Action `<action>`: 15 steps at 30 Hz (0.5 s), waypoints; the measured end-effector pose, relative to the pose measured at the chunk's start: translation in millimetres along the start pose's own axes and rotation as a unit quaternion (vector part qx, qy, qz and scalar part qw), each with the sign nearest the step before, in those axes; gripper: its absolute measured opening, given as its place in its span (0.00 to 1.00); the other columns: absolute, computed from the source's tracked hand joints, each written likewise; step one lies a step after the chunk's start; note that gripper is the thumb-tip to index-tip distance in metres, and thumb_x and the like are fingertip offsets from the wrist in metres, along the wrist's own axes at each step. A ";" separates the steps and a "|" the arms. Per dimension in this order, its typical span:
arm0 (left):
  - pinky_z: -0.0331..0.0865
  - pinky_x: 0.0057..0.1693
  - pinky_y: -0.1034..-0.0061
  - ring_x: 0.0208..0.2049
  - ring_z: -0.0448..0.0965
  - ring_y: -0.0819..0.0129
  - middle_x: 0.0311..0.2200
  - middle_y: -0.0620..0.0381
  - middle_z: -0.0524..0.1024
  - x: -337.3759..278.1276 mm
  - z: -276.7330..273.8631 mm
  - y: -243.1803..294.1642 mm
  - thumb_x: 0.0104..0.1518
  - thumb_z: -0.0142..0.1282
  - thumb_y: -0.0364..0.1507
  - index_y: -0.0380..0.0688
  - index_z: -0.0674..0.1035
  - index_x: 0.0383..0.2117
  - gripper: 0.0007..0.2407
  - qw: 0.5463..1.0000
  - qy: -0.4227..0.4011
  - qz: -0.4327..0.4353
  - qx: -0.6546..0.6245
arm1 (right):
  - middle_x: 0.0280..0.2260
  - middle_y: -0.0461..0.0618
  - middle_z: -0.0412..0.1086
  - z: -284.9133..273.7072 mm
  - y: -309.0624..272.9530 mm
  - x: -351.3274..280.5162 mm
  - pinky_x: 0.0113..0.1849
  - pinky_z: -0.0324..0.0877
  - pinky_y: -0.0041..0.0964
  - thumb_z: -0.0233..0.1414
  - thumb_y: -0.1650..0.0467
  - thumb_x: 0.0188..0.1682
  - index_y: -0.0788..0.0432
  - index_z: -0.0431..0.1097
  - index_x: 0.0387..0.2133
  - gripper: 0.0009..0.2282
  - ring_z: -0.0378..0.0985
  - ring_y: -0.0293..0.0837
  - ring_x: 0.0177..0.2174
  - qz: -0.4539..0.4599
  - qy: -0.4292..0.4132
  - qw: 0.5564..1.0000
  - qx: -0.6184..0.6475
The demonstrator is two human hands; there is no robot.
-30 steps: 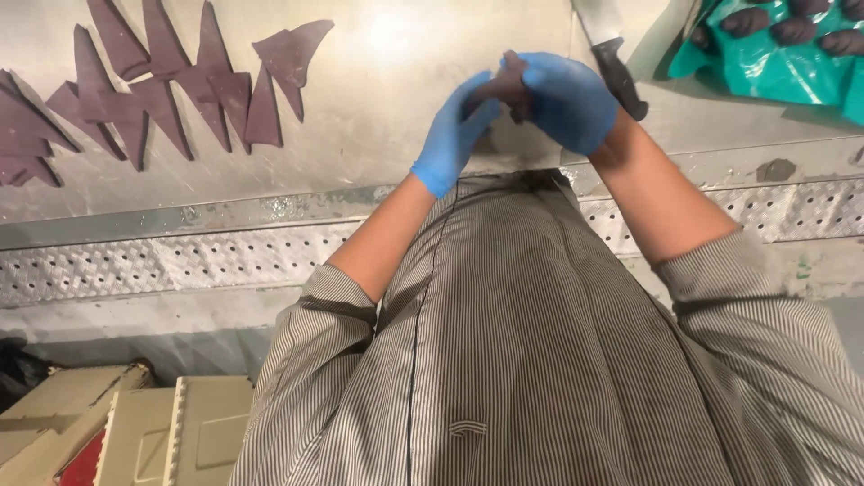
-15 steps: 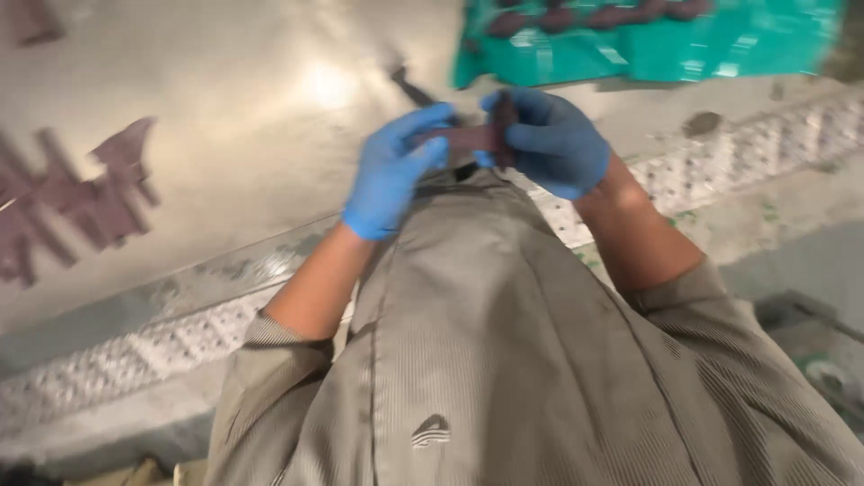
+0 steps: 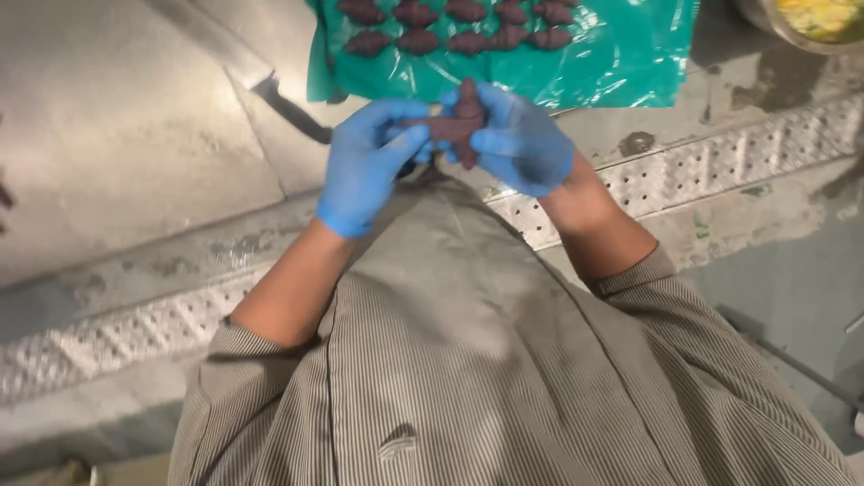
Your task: Rolling and shaping triangular dough pieces into croissants on a stainless steel workbench.
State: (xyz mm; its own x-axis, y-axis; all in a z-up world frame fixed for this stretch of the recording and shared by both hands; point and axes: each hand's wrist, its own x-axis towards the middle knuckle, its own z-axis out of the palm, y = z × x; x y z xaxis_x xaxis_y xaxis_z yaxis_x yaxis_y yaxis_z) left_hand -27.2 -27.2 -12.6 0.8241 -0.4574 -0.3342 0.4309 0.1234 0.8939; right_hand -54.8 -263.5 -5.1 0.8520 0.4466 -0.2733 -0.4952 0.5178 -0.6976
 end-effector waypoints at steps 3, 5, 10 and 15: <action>0.79 0.46 0.81 0.35 0.81 0.75 0.35 0.56 0.80 5.4 10.6 -3.4 0.64 0.56 0.22 0.34 0.78 0.51 0.11 0.995 0.035 -0.029 -0.093 | 0.44 0.58 0.71 -25.6 -2.7 -9.4 0.40 0.69 0.39 0.64 0.68 0.47 0.69 0.60 0.55 0.27 0.76 0.47 0.40 0.000 0.037 0.999 0.026; 0.79 0.47 0.80 0.35 0.82 0.75 0.36 0.57 0.80 5.9 13.6 -1.0 0.64 0.56 0.21 0.33 0.78 0.50 0.11 0.996 0.050 -0.013 -0.079 | 0.44 0.57 0.71 -23.3 -16.4 -10.4 0.43 0.70 0.41 0.64 0.68 0.48 0.67 0.60 0.57 0.27 0.77 0.49 0.41 -0.014 0.021 0.999 0.035; 0.76 0.47 0.80 0.36 0.79 0.75 0.38 0.58 0.77 9.5 29.6 -7.0 0.64 0.57 0.21 0.33 0.77 0.52 0.11 0.996 0.012 0.052 -0.068 | 0.50 0.53 0.71 -27.8 -20.9 -8.8 0.42 0.67 0.36 0.64 0.69 0.49 0.66 0.59 0.60 0.28 0.74 0.43 0.41 -0.021 -0.011 0.998 0.056; 0.78 0.48 0.80 0.36 0.80 0.76 0.38 0.57 0.80 15.5 29.3 -7.4 0.65 0.55 0.22 0.34 0.79 0.52 0.11 0.997 0.056 0.028 -0.046 | 0.33 0.51 0.68 -38.3 -27.1 -7.5 0.43 0.65 0.36 0.63 0.66 0.53 0.69 0.59 0.61 0.28 0.71 0.44 0.33 -0.034 -0.048 0.998 0.039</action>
State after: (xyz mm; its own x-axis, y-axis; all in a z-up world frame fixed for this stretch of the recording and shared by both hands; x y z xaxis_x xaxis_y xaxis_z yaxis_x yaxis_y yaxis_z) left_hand -28.4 -61.1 -15.7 0.8818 -0.3467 -0.3199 0.4103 0.2291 0.8827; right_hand -41.3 -308.8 -9.5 0.8655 0.4744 -0.1608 -0.4525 0.6028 -0.6572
